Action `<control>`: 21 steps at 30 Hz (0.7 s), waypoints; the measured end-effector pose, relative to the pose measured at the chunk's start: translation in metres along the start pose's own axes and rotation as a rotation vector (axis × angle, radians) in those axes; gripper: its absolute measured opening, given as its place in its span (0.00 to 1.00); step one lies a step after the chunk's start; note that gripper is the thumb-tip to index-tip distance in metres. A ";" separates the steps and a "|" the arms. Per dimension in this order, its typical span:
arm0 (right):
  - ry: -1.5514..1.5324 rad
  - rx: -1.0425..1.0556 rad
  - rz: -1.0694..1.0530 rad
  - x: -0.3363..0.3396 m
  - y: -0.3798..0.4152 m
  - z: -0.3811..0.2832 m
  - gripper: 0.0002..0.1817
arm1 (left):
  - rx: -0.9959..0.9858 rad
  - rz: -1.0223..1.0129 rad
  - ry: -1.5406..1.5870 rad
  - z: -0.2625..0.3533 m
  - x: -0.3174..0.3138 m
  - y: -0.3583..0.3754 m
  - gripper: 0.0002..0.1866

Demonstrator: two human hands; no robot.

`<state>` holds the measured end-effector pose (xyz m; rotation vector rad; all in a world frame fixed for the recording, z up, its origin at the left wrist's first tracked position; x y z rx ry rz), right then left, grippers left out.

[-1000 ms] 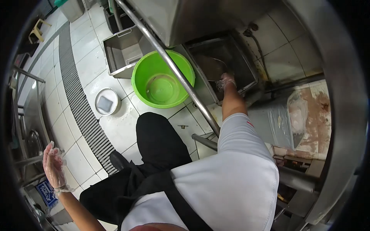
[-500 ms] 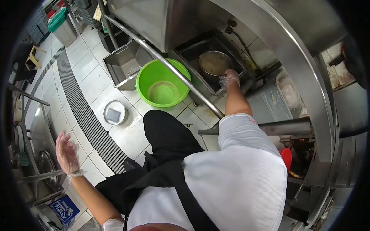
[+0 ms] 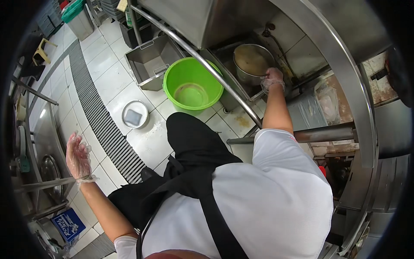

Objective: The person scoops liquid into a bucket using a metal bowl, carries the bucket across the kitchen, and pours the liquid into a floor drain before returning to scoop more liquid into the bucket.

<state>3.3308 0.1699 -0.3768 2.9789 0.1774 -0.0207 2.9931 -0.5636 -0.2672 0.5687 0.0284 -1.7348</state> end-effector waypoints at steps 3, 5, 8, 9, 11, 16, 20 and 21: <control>0.086 0.053 -0.005 -0.015 0.017 -0.018 0.04 | 0.009 0.017 0.010 0.001 -0.003 -0.001 0.20; 0.207 0.133 -0.012 -0.027 0.031 -0.031 0.05 | 0.014 0.025 -0.011 0.002 -0.006 -0.001 0.20; 0.257 0.179 -0.075 -0.040 0.031 -0.037 0.04 | 0.016 0.019 -0.012 0.003 -0.010 0.000 0.21; 0.264 0.177 -0.082 -0.045 0.035 -0.040 0.04 | 0.026 0.029 -0.012 0.003 -0.011 -0.001 0.20; 0.276 0.243 -0.083 -0.054 0.048 -0.050 0.04 | 0.020 0.034 -0.025 0.003 -0.012 -0.001 0.20; 0.458 0.374 -0.109 -0.068 0.044 -0.058 0.06 | 0.017 0.044 -0.045 0.002 -0.014 -0.002 0.19; 0.489 0.390 -0.113 -0.080 0.067 -0.072 0.06 | 0.027 0.042 -0.231 -0.014 -0.029 -0.010 0.19; 0.495 0.389 -0.118 -0.080 0.067 -0.072 0.06 | 0.034 0.020 -0.315 -0.021 -0.043 -0.012 0.19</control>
Point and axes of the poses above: each hand's wrist, its own y-axis away from the middle knuckle, its own x-axis out of the back of the hand, z = x × y, the point moved 4 cm from there along -y, towards the middle knuckle, and after that the axes turned 10 degrees about x, right-handed, at the moved point
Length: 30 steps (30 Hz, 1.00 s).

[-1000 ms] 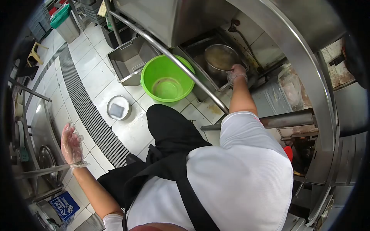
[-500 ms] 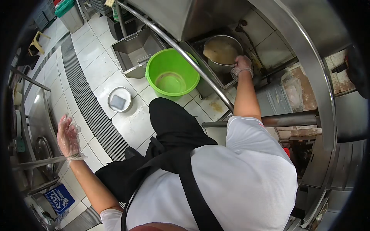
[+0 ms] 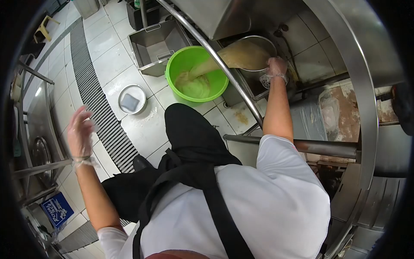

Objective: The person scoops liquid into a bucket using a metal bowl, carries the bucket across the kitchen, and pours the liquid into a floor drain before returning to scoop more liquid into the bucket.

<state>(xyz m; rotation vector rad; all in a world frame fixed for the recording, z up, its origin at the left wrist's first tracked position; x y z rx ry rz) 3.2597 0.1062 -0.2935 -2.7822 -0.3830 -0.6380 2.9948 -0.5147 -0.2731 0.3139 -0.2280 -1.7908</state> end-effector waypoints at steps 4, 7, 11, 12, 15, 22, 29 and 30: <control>-0.011 -0.030 -0.004 0.001 -0.002 0.007 0.07 | 0.154 -0.313 -0.358 -0.026 -0.087 -0.020 0.19; -0.032 -0.047 0.016 0.000 -0.003 0.011 0.07 | 0.138 -0.401 -0.653 -0.081 -0.150 -0.068 0.17; -0.004 0.012 0.047 0.002 0.000 0.007 0.08 | -0.003 -0.526 -0.863 -0.189 -0.225 -0.142 0.17; -0.006 -0.003 0.032 0.002 0.004 0.001 0.07 | -0.046 -0.497 -0.883 -0.221 -0.240 -0.162 0.18; 0.015 -0.026 0.056 0.001 0.007 -0.008 0.07 | 0.066 -0.369 -0.783 -0.220 -0.261 -0.162 0.24; 0.021 0.029 0.071 -0.003 0.014 -0.021 0.05 | -0.024 -0.276 -0.933 -0.214 -0.261 -0.133 0.28; 0.124 0.105 0.038 -0.011 0.006 -0.016 0.05 | 0.188 -0.446 -1.059 -0.188 -0.253 -0.081 0.26; 0.127 0.102 0.035 -0.013 0.005 -0.012 0.05 | 0.091 -0.469 -1.067 -0.171 -0.247 -0.078 0.26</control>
Point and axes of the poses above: each hand's wrist, its own y-axis away from the middle knuckle, its own x-axis out of the back of the hand, z = x × y, the point moved 4 cm from there along -y, towards the middle knuckle, and after that the axes turned 10 degrees about x, right-handed, at the moved point
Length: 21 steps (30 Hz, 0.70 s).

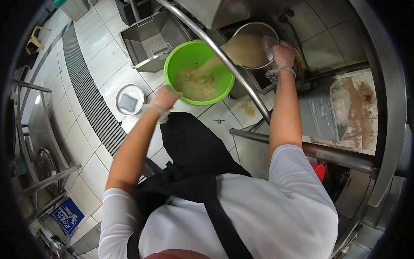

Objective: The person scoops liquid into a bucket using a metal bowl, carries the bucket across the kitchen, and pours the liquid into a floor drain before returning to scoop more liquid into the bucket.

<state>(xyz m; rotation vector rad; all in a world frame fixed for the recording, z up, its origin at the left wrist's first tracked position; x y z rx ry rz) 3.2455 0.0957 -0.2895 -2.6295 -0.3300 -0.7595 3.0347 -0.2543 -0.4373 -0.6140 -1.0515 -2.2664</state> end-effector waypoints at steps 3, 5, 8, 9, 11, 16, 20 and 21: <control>0.304 0.284 0.009 0.002 0.000 -0.010 0.09 | -0.130 0.151 0.020 -0.006 0.056 0.030 0.29; 0.294 0.274 0.032 -0.005 0.009 -0.019 0.09 | -0.137 0.163 0.104 -0.020 0.096 0.062 0.29; 0.290 0.288 0.052 -0.009 0.007 -0.009 0.10 | -0.004 0.181 0.199 -0.026 0.144 0.130 0.27; 0.273 0.291 0.093 -0.011 0.012 -0.014 0.11 | 0.030 0.186 0.294 -0.032 0.153 0.149 0.26; 0.255 0.292 0.135 -0.011 0.023 -0.026 0.11 | 0.030 0.286 0.449 -0.040 0.166 0.182 0.25; 0.375 0.314 0.082 -0.016 0.033 -0.040 0.12 | 0.097 0.406 0.580 -0.088 0.172 0.194 0.22; 0.524 0.386 0.046 -0.023 0.047 -0.055 0.12 | 0.090 0.415 0.546 -0.103 0.176 0.185 0.23; 0.525 0.395 0.042 -0.025 0.050 -0.056 0.12 | 0.082 0.449 0.456 -0.107 0.178 0.182 0.23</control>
Point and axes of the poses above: each hand's wrist, its own y-axis away from the middle knuckle, its own x-axis out of the back of the hand, z = x × y, the point moved 4 cm from there along -y, towards the middle knuckle, and after that the axes turned 10 degrees about x, right-handed, at the moved point
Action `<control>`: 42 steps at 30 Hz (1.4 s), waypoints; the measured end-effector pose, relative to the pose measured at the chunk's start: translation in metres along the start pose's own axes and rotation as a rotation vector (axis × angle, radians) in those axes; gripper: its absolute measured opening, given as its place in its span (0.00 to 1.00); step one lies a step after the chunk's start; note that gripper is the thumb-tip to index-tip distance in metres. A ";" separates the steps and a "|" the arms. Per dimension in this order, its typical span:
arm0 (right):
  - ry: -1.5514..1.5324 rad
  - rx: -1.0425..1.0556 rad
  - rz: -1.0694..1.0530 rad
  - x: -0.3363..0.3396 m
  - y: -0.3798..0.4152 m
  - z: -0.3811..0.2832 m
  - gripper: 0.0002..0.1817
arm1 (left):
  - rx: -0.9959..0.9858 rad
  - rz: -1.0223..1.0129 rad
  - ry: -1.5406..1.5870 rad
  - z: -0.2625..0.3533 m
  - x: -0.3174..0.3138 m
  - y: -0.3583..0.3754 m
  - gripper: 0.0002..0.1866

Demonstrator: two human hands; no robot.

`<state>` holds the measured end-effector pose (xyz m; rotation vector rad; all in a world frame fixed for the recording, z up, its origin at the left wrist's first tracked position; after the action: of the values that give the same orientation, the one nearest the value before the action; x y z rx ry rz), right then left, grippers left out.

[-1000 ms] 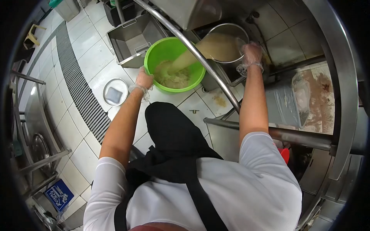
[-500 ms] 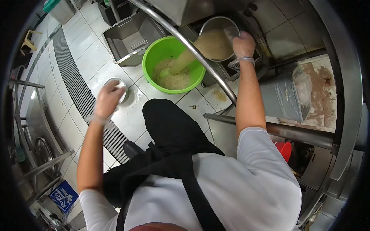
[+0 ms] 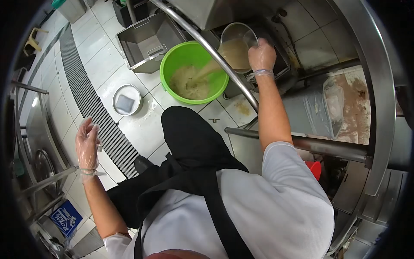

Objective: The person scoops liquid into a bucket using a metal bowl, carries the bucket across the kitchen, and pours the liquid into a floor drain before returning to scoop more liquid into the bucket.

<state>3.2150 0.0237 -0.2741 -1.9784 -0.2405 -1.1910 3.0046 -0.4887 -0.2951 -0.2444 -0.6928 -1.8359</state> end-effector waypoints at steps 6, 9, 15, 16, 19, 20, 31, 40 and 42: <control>0.129 0.152 0.039 -0.002 0.011 -0.014 0.09 | -0.080 -0.025 -0.128 -0.002 -0.015 -0.016 0.23; 0.127 0.159 0.024 0.001 0.016 -0.026 0.08 | -0.099 -0.137 -0.134 0.014 -0.039 -0.024 0.23; 0.168 0.269 0.028 -0.011 0.022 -0.032 0.05 | -0.449 -0.231 -0.463 0.049 -0.140 -0.086 0.22; 0.189 0.305 0.019 -0.011 0.022 -0.033 0.04 | -0.487 -0.231 -0.475 0.046 -0.167 -0.104 0.23; 0.134 0.398 0.080 -0.010 0.026 -0.040 0.03 | -0.538 -0.198 -0.564 0.041 -0.247 -0.143 0.28; 0.155 0.397 0.065 -0.012 0.026 -0.039 0.03 | -0.508 -0.173 -0.558 0.039 -0.269 -0.148 0.31; -0.098 -0.022 -0.026 0.003 0.000 0.025 0.09 | -0.384 -0.076 -0.407 0.020 -0.321 -0.159 0.37; 0.758 0.242 -0.527 -0.124 -0.071 0.224 0.14 | -0.376 -0.014 -0.340 0.022 -0.319 -0.157 0.37; 0.679 0.156 -0.446 -0.151 -0.067 0.232 0.14 | -0.353 -0.033 -0.332 0.018 -0.322 -0.159 0.37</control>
<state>3.2515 0.2681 -0.4161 -1.3172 -0.4151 -1.9857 2.9773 -0.1881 -0.4898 -0.7867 -0.5931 -1.9640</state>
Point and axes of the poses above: each hand's wrist, its own y-axis away from the middle knuckle, its own x-axis out of the back of the hand, z = x × y, the point moved 4 cm from there along -y, towards the middle knuckle, and after that the axes turned 10 degrees about x, right-handed, at the moved point
